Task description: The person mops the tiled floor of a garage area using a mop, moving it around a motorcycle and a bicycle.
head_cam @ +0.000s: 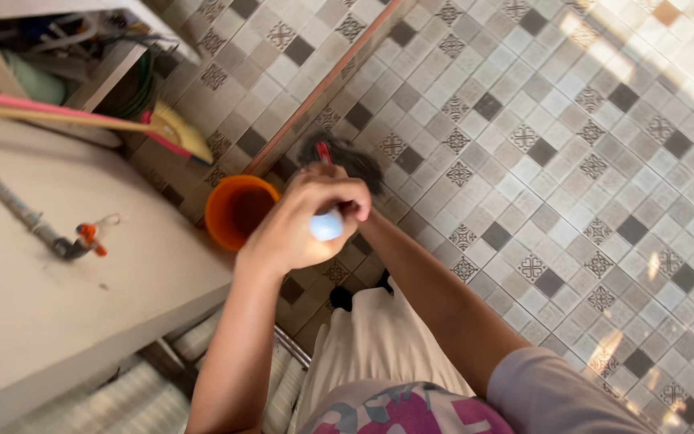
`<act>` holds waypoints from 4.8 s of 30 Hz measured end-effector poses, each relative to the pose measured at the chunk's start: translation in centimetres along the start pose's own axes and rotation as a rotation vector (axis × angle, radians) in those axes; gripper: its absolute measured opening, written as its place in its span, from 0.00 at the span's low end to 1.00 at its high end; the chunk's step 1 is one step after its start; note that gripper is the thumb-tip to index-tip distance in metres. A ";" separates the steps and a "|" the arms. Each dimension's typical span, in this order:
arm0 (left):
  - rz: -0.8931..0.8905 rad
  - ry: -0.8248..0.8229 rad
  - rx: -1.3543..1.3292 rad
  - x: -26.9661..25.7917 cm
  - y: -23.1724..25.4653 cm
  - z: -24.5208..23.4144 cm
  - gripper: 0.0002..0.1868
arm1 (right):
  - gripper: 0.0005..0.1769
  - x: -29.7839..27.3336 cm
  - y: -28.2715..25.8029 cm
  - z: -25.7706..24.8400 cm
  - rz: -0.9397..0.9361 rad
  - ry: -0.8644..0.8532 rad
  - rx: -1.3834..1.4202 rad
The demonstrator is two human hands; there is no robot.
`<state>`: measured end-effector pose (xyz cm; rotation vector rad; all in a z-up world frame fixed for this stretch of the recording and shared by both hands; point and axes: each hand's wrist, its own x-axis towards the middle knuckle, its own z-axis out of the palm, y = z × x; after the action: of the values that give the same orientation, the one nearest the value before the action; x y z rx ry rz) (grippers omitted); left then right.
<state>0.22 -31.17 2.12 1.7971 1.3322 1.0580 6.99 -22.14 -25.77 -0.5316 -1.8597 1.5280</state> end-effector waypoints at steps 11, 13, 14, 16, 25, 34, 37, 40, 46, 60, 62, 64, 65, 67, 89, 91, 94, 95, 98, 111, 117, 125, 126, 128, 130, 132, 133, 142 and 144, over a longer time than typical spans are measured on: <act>0.005 -0.023 -0.240 -6.1 -0.6 -3.5 0.05 | 0.08 -1.4 -2.0 2.8 0.124 -0.331 0.116; -0.054 -0.024 -0.315 -7.1 -0.4 -4.0 0.05 | 0.08 -3.6 -3.1 2.8 0.129 -0.329 0.157; -0.097 -0.016 -0.339 -7.6 -0.5 -4.0 0.08 | 0.13 -4.8 -3.6 2.7 0.130 -0.327 0.178; -0.182 0.002 -0.388 -8.5 -1.3 -3.6 0.15 | 0.08 -7.1 -4.2 1.2 0.209 -0.346 -0.122; -0.345 0.342 -0.685 -15.3 -9.6 5.0 0.15 | 0.09 -18.3 -0.3 2.3 0.138 0.214 -0.642; -0.302 0.468 -0.467 -21.5 -4.6 -3.3 0.12 | 0.12 -12.2 -1.5 14.1 0.144 0.226 -0.440; -0.312 0.463 -0.245 -22.2 -1.6 -5.9 0.11 | 0.14 -8.1 -2.4 17.5 0.009 0.105 -0.289; -0.294 0.471 -0.024 -22.2 -0.1 -6.6 0.09 | 0.20 -4.8 -1.3 19.6 0.175 -0.062 -0.182; -0.270 0.444 0.119 -20.7 0.0 -4.2 0.09 | 0.20 -2.5 3.1 19.3 0.176 -0.242 -0.008; -0.305 0.554 -0.322 -17.6 -1.1 -7.2 0.10 | 0.14 -6.7 -5.7 13.5 0.418 -0.458 -0.253; -0.298 0.583 -0.438 -17.9 -2.3 -6.4 0.11 | 0.15 -8.5 -5.0 13.1 0.473 -0.456 -0.310; -0.336 0.629 -0.535 -18.5 -3.2 -5.8 0.11 | 0.14 -9.4 -4.0 13.4 0.453 -0.414 -0.339; -0.325 0.641 -0.517 -19.0 -3.3 -5.8 0.12 | 0.15 -9.4 -3.5 13.6 0.419 -0.389 -0.361; -0.312 0.667 -0.481 -20.2 -3.2 -6.1 0.14 | 0.17 -9.5 -2.9 14.9 0.353 -0.344 -0.400; -0.254 0.513 0.069 -17.9 3.1 4.2 0.12 | 0.19 -5.1 -2.4 8.9 0.174 -0.670 -0.058; -0.299 0.536 -0.004 -18.0 3.6 4.9 0.12 | 0.21 -6.3 -2.1 7.2 0.334 -0.646 -0.102; -0.338 0.581 -0.092 -17.6 3.8 7.6 0.11 | 0.15 -8.5 -1.2 3.2 0.233 -0.607 -0.248; -0.321 0.595 -0.132 -17.5 3.6 8.9 0.11 | 0.14 -9.3 -0.9 1.6 0.173 -0.600 -0.252; -0.291 0.671 -0.245 -16.9 2.4 13.3 0.10 | 0.12 -10.6 -0.2 -2.1 0.024 -0.575 -0.313; -0.611 0.989 -0.040 -29.1 9.7 15.8 0.07 | 0.15 -18.3 -2.3 10.4 0.042 -0.902 -0.254; -0.577 0.975 0.170 -30.7 13.3 14.4 0.04 | 0.18 -21.0 -4.2 20.2 -0.224 -1.007 -0.057; -0.481 0.855 0.102 -30.1 12.1 13.3 0.07 | 0.19 -19.0 -6.6 19.1 -0.129 -1.123 -0.020; -0.443 0.857 0.083 -30.1 12.0 13.1 0.07 | 0.19 -18.8 -6.9 18.6 -0.091 -1.135 -0.015; -0.397 0.851 0.039 -30.1 12.0 12.8 0.07 | 0.20 -19.0 -7.3 17.0 -0.025 -1.073 -0.097; -0.358 0.830 -0.018 -30.2 11.3 12.5 0.07 | 0.20 -19.0 -7.1 14.8 0.029 -1.009 -0.171; -0.317 0.814 -0.082 -29.8 10.4 12.9 0.07 | 0.19 -19.1 -6.4 12.1 0.066 -0.946 -0.225; -0.297 0.805 -0.114 -29.5 9.7 13.4 0.06 | 0.17 -19.2 -5.8 10.5 0.075 -0.898 -0.246; -0.506 0.937 -0.294 -25.3 1.4 21.8 0.06 | 0.15 -16.3 5.0 -0.8 -0.023 -0.803 -0.575; -0.596 0.920 -0.313 -26.0 0.9 22.3 0.09 | 0.13 -16.3 6.3 -1.0 0.007 -0.852 -0.694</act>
<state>16.35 -57.27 -13.07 0.5657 1.8991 1.6763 18.41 -30.99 -35.63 -0.1600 -3.0793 1.1458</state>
